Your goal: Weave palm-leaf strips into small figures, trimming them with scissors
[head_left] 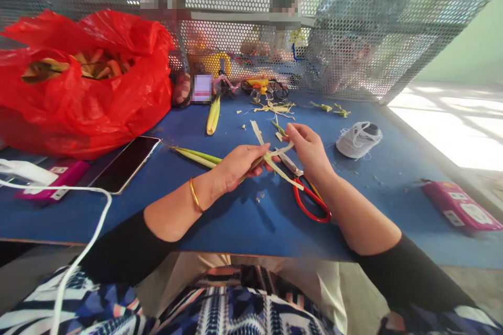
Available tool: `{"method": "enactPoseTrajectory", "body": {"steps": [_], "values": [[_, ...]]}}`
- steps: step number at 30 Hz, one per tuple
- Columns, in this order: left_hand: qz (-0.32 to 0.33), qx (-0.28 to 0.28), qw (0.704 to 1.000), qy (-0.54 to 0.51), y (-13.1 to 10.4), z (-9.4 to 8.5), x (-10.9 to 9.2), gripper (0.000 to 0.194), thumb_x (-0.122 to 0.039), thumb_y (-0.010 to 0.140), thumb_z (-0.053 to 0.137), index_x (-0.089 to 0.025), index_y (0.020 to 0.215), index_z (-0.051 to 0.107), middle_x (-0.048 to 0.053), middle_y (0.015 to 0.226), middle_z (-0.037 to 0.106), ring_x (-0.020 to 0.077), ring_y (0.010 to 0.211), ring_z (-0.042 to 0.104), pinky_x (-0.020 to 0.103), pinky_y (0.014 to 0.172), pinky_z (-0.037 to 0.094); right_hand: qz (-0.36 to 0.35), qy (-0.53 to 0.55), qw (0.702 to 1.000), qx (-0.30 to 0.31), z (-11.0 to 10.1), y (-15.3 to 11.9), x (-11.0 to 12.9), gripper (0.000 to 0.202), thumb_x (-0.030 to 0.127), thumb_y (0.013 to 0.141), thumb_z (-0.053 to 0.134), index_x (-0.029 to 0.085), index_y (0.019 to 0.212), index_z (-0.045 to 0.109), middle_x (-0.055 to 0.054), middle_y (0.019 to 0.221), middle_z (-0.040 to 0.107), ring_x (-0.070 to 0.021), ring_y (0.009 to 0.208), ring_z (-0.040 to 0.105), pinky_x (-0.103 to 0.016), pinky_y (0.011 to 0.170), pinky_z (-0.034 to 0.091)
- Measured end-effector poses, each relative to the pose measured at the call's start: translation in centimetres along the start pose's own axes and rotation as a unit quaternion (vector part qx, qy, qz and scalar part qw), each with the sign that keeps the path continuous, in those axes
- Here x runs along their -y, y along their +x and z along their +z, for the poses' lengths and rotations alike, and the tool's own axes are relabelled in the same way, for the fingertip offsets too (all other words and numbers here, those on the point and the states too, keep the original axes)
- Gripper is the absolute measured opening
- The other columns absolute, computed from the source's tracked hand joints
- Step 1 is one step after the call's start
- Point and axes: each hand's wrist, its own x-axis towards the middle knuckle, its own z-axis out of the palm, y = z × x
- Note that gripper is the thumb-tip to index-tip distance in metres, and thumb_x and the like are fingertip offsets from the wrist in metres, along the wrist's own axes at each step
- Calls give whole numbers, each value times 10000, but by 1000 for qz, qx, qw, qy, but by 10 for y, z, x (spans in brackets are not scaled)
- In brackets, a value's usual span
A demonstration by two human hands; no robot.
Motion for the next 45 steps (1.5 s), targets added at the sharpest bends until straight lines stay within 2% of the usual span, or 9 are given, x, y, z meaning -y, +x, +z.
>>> {"method": "enactPoseTrajectory", "body": {"steps": [5, 9, 14, 18, 23, 26, 30, 37, 45], "values": [[14, -40, 998, -44, 3, -3, -1, 401, -522, 773, 661, -131, 718, 729, 31, 583, 596, 60, 437, 410, 216, 420, 237, 153, 116, 978, 85, 1, 0, -5, 464, 630, 663, 726, 188, 744, 613, -16, 653, 602, -119, 515, 534, -248, 433, 393], [14, -30, 999, -11, 3, -2, 4, 248, -386, 720, 746, -139, 725, 722, 0, 562, 576, 54, 452, 437, 198, 440, 269, 139, 145, 967, 156, 5, -10, 0, 396, 505, 560, 830, 154, 664, 678, 11, 524, 573, -72, 444, 448, -222, 419, 345], [0, -24, 1000, 10, 3, 1, 7, 175, -282, 760, 715, -136, 666, 700, -13, 501, 542, 60, 439, 455, 192, 434, 295, 91, 125, 982, 108, 9, -14, 5, 355, 458, 508, 853, 162, 565, 666, 46, 456, 522, -60, 417, 430, -223, 432, 355], [-26, -44, 994, -91, 3, -1, 2, 167, -258, 804, 695, -118, 714, 715, -8, 515, 566, 55, 444, 478, 180, 456, 360, 118, 142, 979, 89, 7, -6, 5, 353, 474, 588, 812, 166, 684, 668, 19, 550, 608, -87, 468, 526, -225, 458, 395], [29, -53, 970, -234, 4, -8, -9, 155, -167, 873, 596, -109, 878, 740, 65, 749, 722, 120, 684, 669, 236, 706, 530, 132, 138, 981, -25, 5, -3, 6, 251, 341, 619, 775, 192, 689, 586, 32, 600, 613, -95, 506, 560, -218, 480, 402], [76, -76, 959, -260, 6, -9, -11, 170, -66, 848, 581, -115, 882, 740, 71, 817, 746, 128, 791, 692, 256, 832, 518, 120, 61, 987, 84, 9, -13, 6, 209, 343, 607, 748, 183, 623, 615, 9, 609, 629, -108, 551, 565, -236, 527, 407], [89, -75, 963, -242, 8, -4, -5, 160, -61, 795, 634, -134, 874, 752, 64, 797, 746, 132, 780, 681, 243, 770, 502, 31, -6, 974, 226, 17, -29, 3, 266, 447, 667, 694, 183, 700, 704, -16, 708, 673, -156, 699, 576, -296, 675, 428], [91, -66, 973, -202, 9, -1, 4, 117, -128, 712, 715, -125, 815, 769, 84, 799, 748, 93, 601, 583, 195, 500, 389, -23, -39, 977, 209, 21, -35, -5, 325, 489, 759, 592, 190, 643, 645, 5, 606, 540, -151, 663, 478, -280, 613, 347], [79, -87, 976, -184, 6, -1, 0, 75, -113, 736, 668, -101, 751, 741, 87, 773, 736, 108, 555, 587, 210, 450, 397, -29, -84, 961, 263, 14, -32, 3, 323, 467, 755, 595, 184, 613, 659, 23, 568, 511, -112, 564, 398, -265, 553, 307]]}}
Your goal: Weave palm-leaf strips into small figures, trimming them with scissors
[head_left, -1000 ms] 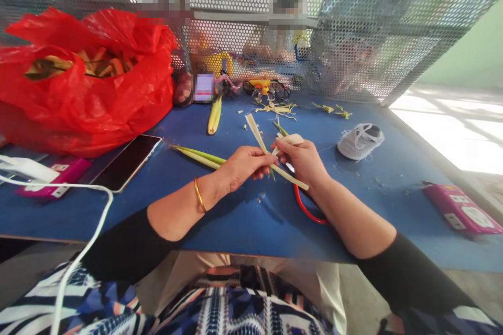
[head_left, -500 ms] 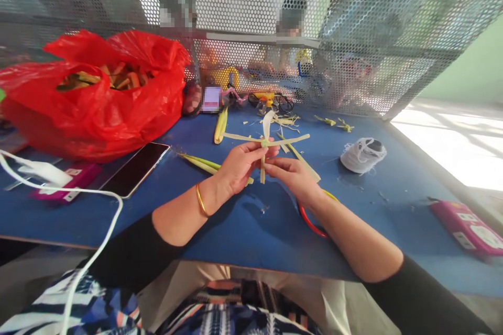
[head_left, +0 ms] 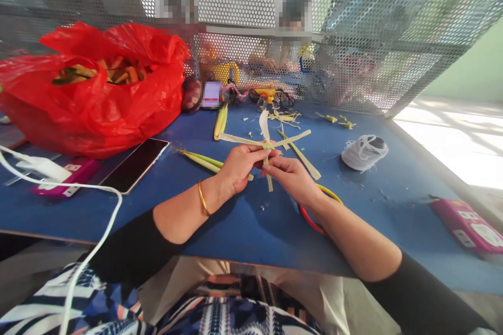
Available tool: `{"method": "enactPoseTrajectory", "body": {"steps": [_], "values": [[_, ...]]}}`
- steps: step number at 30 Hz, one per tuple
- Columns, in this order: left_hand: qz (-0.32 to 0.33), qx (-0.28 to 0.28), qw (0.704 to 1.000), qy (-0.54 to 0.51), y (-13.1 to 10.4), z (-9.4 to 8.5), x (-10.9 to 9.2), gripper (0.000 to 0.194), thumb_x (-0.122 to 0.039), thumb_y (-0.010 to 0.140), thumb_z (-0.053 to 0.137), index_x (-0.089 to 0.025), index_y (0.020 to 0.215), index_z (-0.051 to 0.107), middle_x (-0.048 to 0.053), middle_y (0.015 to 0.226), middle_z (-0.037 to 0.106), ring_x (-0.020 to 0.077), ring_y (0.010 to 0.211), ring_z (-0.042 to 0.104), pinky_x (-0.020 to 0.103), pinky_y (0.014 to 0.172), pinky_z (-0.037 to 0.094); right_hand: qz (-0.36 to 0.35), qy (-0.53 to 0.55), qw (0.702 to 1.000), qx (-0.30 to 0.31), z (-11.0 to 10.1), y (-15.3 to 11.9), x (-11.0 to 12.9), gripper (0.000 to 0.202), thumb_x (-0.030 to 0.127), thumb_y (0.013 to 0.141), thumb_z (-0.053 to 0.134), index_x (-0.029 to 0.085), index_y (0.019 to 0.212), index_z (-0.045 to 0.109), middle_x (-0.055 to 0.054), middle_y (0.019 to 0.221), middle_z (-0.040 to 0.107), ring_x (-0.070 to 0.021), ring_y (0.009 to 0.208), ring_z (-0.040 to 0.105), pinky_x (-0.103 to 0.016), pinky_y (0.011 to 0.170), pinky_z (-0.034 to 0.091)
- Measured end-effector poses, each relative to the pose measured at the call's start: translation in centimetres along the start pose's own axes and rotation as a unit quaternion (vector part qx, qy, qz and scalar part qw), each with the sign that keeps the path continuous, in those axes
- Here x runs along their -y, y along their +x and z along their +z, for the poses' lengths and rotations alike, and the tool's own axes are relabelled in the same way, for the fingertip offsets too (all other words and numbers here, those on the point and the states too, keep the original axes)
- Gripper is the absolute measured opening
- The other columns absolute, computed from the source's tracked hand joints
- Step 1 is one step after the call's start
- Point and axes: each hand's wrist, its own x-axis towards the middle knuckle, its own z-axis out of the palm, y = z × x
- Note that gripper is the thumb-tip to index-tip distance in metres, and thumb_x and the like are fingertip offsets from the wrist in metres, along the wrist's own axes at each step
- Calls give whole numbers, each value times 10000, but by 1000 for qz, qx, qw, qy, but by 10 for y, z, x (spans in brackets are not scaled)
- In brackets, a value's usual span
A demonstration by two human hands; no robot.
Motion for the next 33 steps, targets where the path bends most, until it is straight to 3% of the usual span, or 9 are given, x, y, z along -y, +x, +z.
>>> {"method": "enactPoseTrajectory", "body": {"steps": [2, 4, 8, 11, 14, 22, 33], "values": [[-8, 0, 1000, 2, 0, -1, 0, 76, -107, 745, 658, -99, 711, 726, 76, 748, 725, 107, 570, 600, 221, 518, 456, 13, -7, 1000, -11, -5, 2, 2, 368, 500, 754, 603, 181, 579, 655, 8, 569, 559, -117, 565, 447, -269, 562, 339], [-15, -11, 1000, -3, 0, -1, -1, 64, -78, 730, 664, -109, 721, 719, 55, 720, 717, 111, 619, 633, 238, 636, 510, 35, 20, 997, -65, -9, 4, 5, 384, 534, 731, 640, 181, 580, 640, -1, 582, 601, -123, 571, 507, -272, 579, 380], [-39, -9, 999, -6, -2, 1, -2, 115, -52, 727, 656, -124, 798, 711, 34, 683, 709, 117, 625, 654, 256, 698, 526, 55, 193, 963, -179, -10, 6, 8, 363, 488, 594, 784, 200, 742, 621, 50, 589, 612, -100, 516, 536, -256, 563, 432], [-58, 0, 998, -3, -4, 3, -1, 27, -115, 759, 681, -118, 783, 693, 27, 649, 686, 102, 546, 618, 242, 612, 512, 48, 248, 951, -178, -6, 5, 7, 355, 438, 559, 820, 189, 705, 613, 41, 576, 627, -93, 504, 549, -247, 554, 451], [-56, -17, 998, 4, -4, 3, 0, 100, -166, 760, 729, -115, 719, 654, 6, 596, 649, 71, 473, 560, 209, 540, 477, 37, 238, 956, -167, -3, 5, 5, 323, 418, 566, 817, 181, 657, 617, 11, 578, 656, -110, 527, 589, -257, 563, 473], [-58, -48, 997, 24, -4, 5, -1, 95, -104, 771, 705, -126, 725, 625, -8, 544, 629, 75, 446, 556, 198, 510, 467, 1, 215, 953, -213, -7, 7, 4, 264, 373, 575, 794, 189, 611, 608, 26, 539, 628, -121, 500, 598, -274, 548, 483], [-56, -13, 998, 13, -4, 1, -3, 104, -123, 710, 764, -125, 754, 670, 15, 614, 675, 124, 602, 638, 285, 707, 531, 3, 188, 958, -216, -14, 10, 3, 304, 437, 610, 768, 202, 654, 580, 24, 572, 606, -123, 507, 577, -298, 565, 486]]}}
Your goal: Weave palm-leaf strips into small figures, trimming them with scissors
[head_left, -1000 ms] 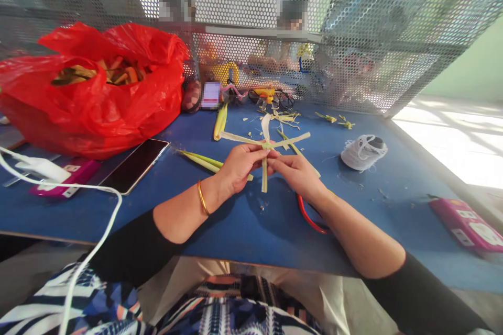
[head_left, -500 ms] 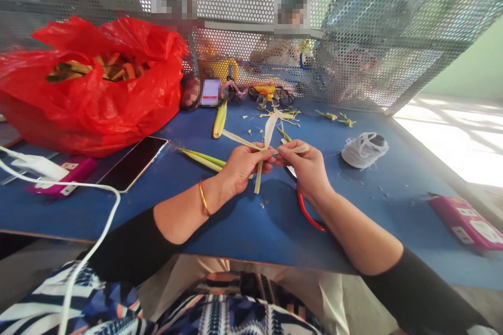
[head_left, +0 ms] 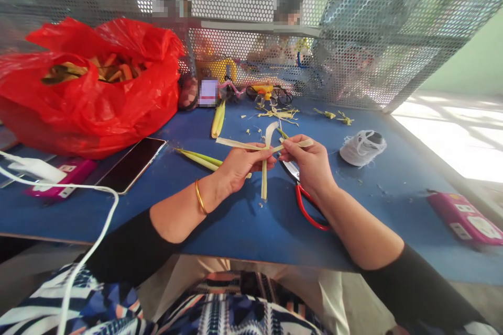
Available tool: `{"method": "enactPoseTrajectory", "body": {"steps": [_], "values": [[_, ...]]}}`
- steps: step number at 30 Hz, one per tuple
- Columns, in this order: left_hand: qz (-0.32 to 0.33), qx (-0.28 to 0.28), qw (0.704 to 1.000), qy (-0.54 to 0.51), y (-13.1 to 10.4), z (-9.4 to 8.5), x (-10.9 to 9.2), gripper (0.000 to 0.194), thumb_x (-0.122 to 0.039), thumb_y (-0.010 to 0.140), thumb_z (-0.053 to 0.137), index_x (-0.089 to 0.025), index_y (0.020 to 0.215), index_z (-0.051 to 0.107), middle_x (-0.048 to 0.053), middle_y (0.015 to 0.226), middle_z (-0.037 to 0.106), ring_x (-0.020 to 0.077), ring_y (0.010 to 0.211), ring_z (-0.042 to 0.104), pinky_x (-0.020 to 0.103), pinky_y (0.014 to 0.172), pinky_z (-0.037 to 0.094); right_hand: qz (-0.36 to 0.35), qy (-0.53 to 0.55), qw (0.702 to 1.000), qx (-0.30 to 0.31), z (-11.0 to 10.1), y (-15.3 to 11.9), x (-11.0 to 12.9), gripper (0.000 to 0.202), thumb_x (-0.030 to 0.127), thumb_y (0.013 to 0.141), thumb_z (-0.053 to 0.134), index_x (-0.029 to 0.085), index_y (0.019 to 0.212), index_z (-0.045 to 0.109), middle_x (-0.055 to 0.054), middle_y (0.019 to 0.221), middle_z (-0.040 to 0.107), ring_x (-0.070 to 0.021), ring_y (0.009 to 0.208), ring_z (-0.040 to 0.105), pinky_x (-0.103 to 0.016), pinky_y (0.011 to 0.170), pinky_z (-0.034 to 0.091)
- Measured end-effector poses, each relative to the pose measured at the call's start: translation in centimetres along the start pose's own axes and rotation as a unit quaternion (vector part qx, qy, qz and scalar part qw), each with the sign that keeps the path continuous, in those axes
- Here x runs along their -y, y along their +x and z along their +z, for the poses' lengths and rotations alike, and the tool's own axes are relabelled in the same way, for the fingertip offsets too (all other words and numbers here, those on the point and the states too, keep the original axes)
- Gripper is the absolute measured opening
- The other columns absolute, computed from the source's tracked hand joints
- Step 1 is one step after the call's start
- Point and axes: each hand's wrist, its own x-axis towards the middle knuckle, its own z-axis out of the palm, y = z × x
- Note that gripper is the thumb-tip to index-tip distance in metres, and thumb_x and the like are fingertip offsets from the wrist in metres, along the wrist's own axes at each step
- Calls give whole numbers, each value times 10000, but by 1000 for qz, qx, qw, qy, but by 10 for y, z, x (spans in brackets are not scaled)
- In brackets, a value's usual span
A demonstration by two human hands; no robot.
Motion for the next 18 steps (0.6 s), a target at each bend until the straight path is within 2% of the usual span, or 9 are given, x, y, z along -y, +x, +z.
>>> {"method": "enactPoseTrajectory", "body": {"steps": [4, 7, 9, 14, 18], "values": [[10, 25, 1000, 3, 1, -2, 0, 109, -205, 728, 769, -124, 762, 704, 29, 646, 686, 128, 625, 639, 294, 738, 523, 15, 23, 1000, 3, -1, 1, 2, 312, 428, 607, 784, 192, 668, 590, 23, 577, 613, -109, 497, 574, -275, 541, 471], [1, 24, 999, -23, 2, -3, 0, 229, -354, 774, 732, -126, 770, 706, 56, 680, 701, 151, 647, 656, 307, 732, 528, 37, 46, 998, 7, -2, 1, 4, 336, 431, 586, 811, 184, 673, 601, 28, 575, 619, -95, 483, 571, -252, 523, 459], [-6, 19, 999, -31, 2, -3, -1, 274, -398, 786, 713, -125, 766, 698, 63, 674, 696, 156, 640, 657, 306, 709, 530, 41, 51, 998, 13, -2, 1, 4, 361, 444, 571, 825, 183, 674, 598, 33, 568, 618, -91, 475, 569, -249, 523, 462], [22, 1, 999, 24, 1, -1, 0, 149, -247, 733, 766, -133, 711, 673, 14, 610, 648, 112, 573, 602, 270, 666, 511, 32, 22, 999, 25, -1, 1, 1, 392, 480, 569, 820, 189, 674, 580, 30, 565, 614, -99, 474, 560, -258, 516, 456], [40, 15, 998, 53, 1, -1, 4, 130, -204, 760, 720, -137, 660, 670, -5, 574, 604, 99, 549, 561, 272, 647, 503, 17, 11, 1000, 8, -1, 1, -2, 362, 475, 581, 794, 195, 657, 578, 30, 556, 601, -98, 467, 537, -264, 514, 440]]}}
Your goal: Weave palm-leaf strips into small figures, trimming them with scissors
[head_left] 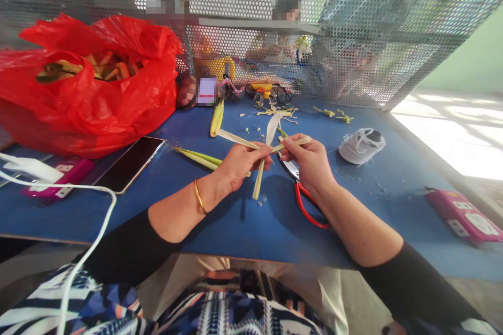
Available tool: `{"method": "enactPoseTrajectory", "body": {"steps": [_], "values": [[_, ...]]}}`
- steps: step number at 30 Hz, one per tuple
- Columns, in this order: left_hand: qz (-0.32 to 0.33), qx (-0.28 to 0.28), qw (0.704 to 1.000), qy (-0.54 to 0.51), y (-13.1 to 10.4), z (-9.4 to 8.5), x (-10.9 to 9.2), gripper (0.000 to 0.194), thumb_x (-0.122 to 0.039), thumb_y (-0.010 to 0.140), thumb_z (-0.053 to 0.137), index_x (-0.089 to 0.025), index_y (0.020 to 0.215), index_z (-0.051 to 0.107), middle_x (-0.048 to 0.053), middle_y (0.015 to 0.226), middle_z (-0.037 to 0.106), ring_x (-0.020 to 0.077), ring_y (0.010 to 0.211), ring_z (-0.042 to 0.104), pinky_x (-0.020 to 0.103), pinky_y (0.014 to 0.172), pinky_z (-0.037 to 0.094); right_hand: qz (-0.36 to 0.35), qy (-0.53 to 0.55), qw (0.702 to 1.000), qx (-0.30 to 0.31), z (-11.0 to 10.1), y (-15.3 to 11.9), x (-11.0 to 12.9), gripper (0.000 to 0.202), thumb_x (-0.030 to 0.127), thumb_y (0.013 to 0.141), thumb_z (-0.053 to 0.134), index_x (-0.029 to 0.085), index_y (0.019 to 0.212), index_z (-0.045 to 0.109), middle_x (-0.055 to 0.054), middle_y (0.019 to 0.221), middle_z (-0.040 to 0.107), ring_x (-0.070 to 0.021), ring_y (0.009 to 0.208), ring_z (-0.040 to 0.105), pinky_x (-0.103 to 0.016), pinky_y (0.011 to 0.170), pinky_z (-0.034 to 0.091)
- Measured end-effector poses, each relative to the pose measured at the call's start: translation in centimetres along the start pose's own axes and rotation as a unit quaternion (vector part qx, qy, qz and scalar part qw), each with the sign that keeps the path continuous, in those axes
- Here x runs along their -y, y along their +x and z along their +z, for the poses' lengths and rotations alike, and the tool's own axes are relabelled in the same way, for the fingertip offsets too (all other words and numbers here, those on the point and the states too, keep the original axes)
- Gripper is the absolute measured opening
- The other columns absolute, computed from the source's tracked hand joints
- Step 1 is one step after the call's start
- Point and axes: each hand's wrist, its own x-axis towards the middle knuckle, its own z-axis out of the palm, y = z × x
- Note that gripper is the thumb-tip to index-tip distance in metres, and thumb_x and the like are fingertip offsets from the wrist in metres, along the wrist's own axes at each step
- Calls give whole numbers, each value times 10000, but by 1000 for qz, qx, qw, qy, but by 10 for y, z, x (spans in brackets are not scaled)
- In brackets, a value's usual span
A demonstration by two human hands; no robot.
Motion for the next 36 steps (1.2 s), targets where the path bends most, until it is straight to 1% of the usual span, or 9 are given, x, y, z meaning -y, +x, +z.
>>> {"method": "enactPoseTrajectory", "body": {"steps": [8, 11, 14, 18, 22, 26, 29, 32, 36], "values": [[8, -11, 1000, 24, -1, -2, -2, 116, -244, 716, 763, -146, 693, 705, -1, 585, 606, 102, 563, 557, 264, 639, 496, -65, -165, 983, -53, -10, 11, 0, 341, 490, 627, 752, 193, 764, 658, -18, 738, 675, -172, 715, 607, -310, 681, 456], [7, 11, 998, 57, -3, 0, -2, 123, -250, 739, 738, -133, 702, 736, 4, 567, 594, 96, 549, 544, 254, 627, 487, -14, -229, 973, 23, -11, 9, 3, 410, 586, 714, 656, 178, 674, 687, -18, 660, 653, -160, 655, 561, -293, 613, 411], [-3, 29, 996, 89, -4, 3, -1, 144, -256, 751, 731, -129, 683, 737, 3, 550, 585, 93, 518, 540, 242, 591, 471, 48, -167, 981, 87, -9, 4, 2, 408, 575, 697, 681, 173, 631, 690, -5, 599, 625, -131, 568, 511, -277, 549, 375], [-15, 31, 994, 102, -5, 4, 1, 160, -238, 745, 741, -130, 631, 713, -6, 509, 568, 84, 468, 515, 229, 541, 446, 23, -105, 994, 30, -4, 0, -5, 297, 464, 614, 764, 176, 624, 692, 10, 578, 606, -119, 554, 486, -272, 543, 358], [-23, 35, 995, 94, -4, 3, 3, 164, -257, 711, 780, -130, 635, 711, -7, 517, 580, 81, 475, 518, 220, 538, 449, 2, -139, 990, 18, -5, 5, -8, 292, 471, 669, 716, 185, 613, 693, 15, 564, 581, -132, 584, 508, -283, 593, 382], [-36, 27, 996, 76, -3, 1, 2, 187, -309, 697, 791, -131, 711, 739, 9, 572, 609, 87, 517, 543, 230, 579, 475, -30, -309, 951, 17, -12, 8, 3, 483, 548, 819, 560, 203, 484, 602, -4, 490, 524, -141, 548, 487, -295, 595, 361], [-39, 29, 994, 93, -4, 1, 1, 170, -300, 751, 729, -134, 718, 743, 11, 567, 605, 88, 509, 539, 231, 579, 474, -156, -414, 895, -55, -13, 3, 14, 450, 511, 837, 568, 212, 501, 575, -22, 551, 565, -151, 577, 493, -305, 629, 360], [-24, 46, 987, 150, -6, 4, 2, 188, -231, 758, 680, -148, 590, 694, 1, 518, 586, 87, 479, 521, 228, 566, 462, -231, -386, 892, 35, -8, -3, 16, 208, 395, 790, 637, 228, 671, 673, -37, 770, 685, -175, 711, 575, -317, 721, 400], [16, 64, 973, 220, -7, 6, 6, 274, -138, 745, 608, -172, 473, 625, -7, 472, 581, 93, 460, 519, 228, 571, 452, -136, -277, 943, 125, 1, -8, 3, 171, 367, 755, 646, 223, 665, 666, -2, 658, 660, -165, 659, 586, -305, 670, 421]]}}
